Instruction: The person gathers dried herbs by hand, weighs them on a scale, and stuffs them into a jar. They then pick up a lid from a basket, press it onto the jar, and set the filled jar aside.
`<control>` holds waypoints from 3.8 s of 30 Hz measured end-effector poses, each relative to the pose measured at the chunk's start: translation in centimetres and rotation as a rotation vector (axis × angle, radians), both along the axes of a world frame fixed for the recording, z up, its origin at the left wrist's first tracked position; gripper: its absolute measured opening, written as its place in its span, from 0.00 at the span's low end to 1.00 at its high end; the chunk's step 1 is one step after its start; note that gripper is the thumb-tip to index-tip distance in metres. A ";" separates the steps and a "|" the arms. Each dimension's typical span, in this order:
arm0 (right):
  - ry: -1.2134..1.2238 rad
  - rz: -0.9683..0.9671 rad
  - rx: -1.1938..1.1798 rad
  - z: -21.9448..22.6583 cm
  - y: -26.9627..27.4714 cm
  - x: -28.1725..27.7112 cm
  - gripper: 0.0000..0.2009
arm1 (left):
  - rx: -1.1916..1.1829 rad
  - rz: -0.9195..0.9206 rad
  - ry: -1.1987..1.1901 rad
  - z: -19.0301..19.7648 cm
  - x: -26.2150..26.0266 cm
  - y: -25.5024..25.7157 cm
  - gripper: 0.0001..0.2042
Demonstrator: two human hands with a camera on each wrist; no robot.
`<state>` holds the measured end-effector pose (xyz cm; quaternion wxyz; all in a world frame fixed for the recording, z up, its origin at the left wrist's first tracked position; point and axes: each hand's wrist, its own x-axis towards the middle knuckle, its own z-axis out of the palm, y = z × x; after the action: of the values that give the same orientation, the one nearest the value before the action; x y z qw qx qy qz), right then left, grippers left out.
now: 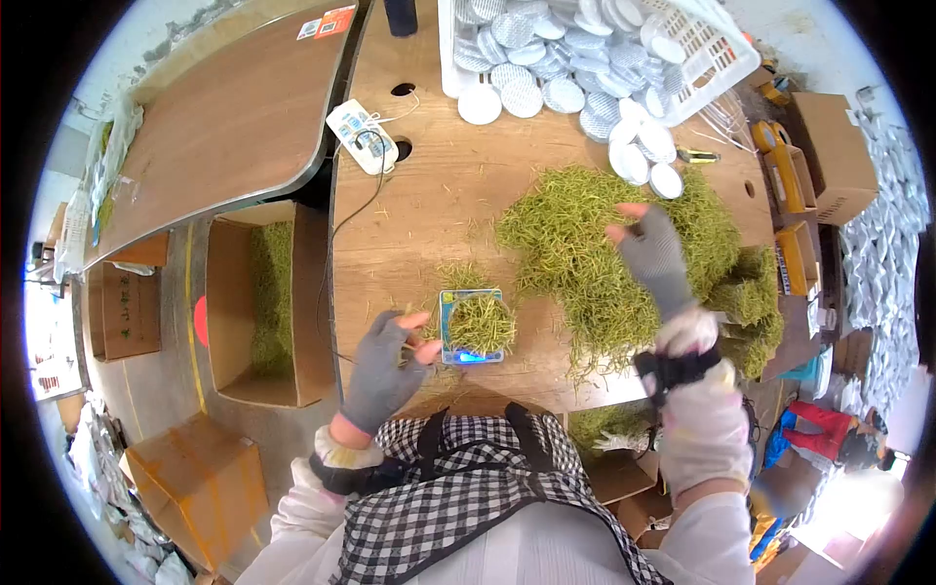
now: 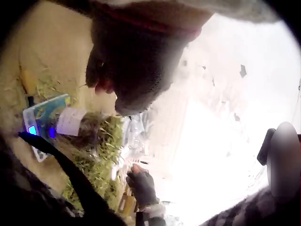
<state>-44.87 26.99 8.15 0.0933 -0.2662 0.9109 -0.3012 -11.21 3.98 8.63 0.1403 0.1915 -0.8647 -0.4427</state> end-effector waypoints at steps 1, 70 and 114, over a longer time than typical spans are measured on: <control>0.067 -0.024 -0.012 -1.6 1.0 -3.3 0.21 | -0.002 0.007 -0.022 -0.3 0.4 -0.2 0.17; -0.049 0.640 -0.083 -0.1 -8.1 17.1 0.41 | 0.339 0.062 0.099 -4.1 -1.0 1.6 0.11; -0.266 0.316 -0.666 12.8 -8.3 23.1 0.23 | 1.079 0.014 0.450 6.4 0.6 -1.0 0.25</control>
<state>-21.81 18.65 20.94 0.1641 -0.3775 0.6912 -0.5940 -10.61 2.97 15.03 0.2061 0.1430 -0.4647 -0.8492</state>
